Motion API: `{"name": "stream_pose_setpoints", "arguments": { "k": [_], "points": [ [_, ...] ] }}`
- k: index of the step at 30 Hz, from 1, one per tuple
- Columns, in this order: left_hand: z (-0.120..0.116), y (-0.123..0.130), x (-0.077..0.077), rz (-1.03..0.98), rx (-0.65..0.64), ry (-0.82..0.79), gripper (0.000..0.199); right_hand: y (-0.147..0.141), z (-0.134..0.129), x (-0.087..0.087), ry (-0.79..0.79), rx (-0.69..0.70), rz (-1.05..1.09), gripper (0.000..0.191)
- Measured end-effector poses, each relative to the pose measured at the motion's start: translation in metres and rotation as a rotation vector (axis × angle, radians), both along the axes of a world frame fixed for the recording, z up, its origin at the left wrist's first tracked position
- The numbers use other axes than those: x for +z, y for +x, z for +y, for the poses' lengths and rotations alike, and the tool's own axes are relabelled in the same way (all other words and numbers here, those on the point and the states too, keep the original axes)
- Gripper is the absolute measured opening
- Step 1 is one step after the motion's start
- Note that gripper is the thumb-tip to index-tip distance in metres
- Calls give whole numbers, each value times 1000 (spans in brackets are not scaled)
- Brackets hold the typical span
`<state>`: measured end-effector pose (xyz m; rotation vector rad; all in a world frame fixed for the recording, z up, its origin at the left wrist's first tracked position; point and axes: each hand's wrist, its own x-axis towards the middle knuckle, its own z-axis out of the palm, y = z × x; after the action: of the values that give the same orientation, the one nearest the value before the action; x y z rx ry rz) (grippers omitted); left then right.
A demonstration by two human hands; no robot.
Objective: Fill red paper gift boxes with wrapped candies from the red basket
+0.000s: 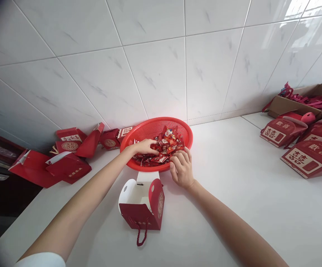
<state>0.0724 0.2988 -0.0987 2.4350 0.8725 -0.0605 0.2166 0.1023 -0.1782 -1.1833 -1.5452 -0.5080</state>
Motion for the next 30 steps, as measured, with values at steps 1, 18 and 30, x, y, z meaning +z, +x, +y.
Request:
{"name": "stream_pose_setpoints", "arguments": {
  "k": [1, 18, 30],
  "points": [
    [0, 0, 0, -5, -3, -7, 27, 0, 0, 0, -5, 2, 1, 20],
    [-10, -21, 13, -520, 153, -315, 37, 9, -4, 26, -130, 71, 51, 18],
    [-39, -27, 11, -928, 378, -508, 42, 7, 36, 74, -575, 268, 493, 18]
  ]
}}
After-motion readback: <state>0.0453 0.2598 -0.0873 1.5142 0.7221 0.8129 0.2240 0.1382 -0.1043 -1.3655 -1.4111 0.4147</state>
